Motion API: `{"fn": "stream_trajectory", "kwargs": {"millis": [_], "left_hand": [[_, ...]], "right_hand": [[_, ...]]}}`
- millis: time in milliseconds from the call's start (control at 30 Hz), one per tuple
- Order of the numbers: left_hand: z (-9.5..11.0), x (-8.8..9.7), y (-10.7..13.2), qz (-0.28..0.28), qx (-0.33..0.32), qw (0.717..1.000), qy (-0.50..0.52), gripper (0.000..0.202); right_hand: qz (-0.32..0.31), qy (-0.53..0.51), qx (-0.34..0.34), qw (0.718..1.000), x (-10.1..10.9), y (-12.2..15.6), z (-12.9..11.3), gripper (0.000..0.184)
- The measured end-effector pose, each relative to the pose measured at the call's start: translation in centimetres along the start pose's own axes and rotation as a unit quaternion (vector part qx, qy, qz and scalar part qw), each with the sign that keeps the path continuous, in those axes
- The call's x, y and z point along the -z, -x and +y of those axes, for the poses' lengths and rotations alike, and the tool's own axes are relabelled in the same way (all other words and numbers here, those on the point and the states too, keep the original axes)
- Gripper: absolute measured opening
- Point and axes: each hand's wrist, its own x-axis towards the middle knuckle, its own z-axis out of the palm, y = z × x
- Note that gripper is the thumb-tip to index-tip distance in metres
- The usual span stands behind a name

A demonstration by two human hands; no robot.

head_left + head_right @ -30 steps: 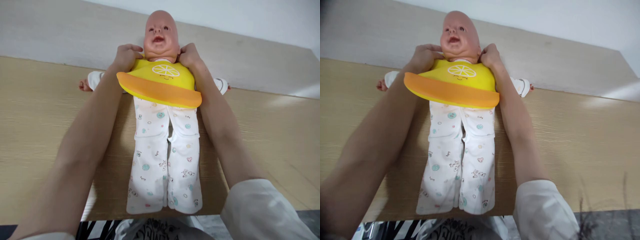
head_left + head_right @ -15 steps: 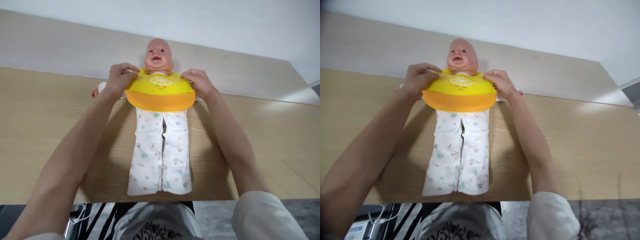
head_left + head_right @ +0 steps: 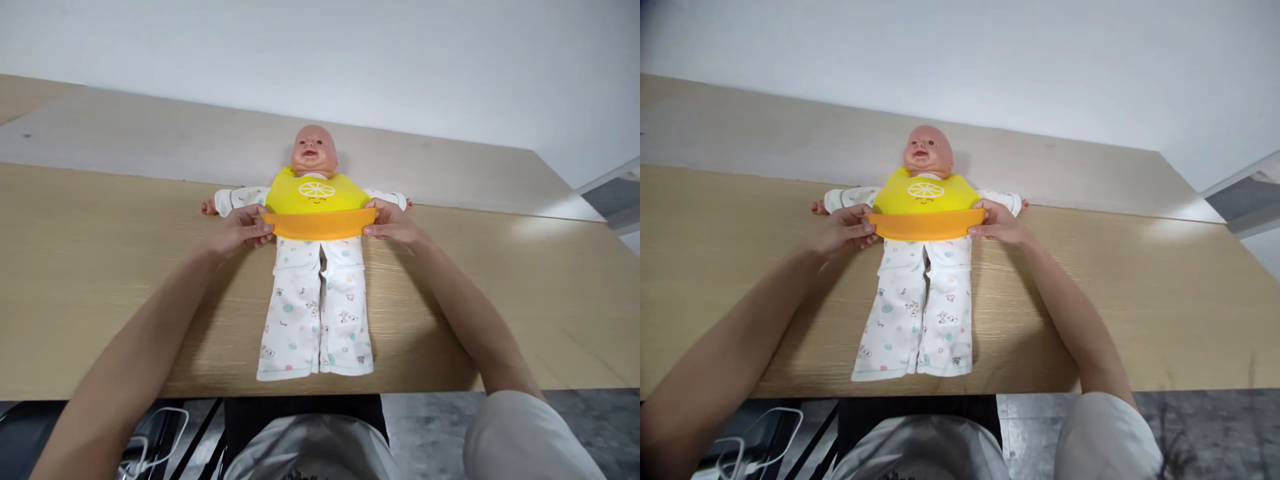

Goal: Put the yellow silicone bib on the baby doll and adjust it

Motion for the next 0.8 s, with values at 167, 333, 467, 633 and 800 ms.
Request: {"fn": "stream_trajectory", "kwargs": {"millis": [167,333,467,633,800], "left_hand": [[-0.5,0.6,-0.3,-0.011,-0.039,0.999,-0.012,0.042],[0.4,0.2,-0.3,-0.010,-0.036,0.999,-0.022,0.050],[1.5,-0.5,0.2,0.002,-0.006,0.997,-0.076,0.047],[3.1,-1.5,1.0,0.008,0.062,0.979,-0.195,0.044],[3.6,-1.2,1.0,0.026,0.070,0.956,-0.284,0.039]], "right_hand": [[-0.005,-0.015,0.010,1.000,0.6,-0.2,0.6,0.049],[0.011,-0.055,0.046,0.997,-0.1,-0.3,0.3,0.051],[0.017,-0.067,0.047,0.996,-0.6,-0.5,0.3,0.054],[0.000,-0.061,0.039,0.997,-0.7,-0.8,0.7,0.061],[0.022,0.049,0.074,0.996,-0.5,-0.7,0.2,0.055]]}}
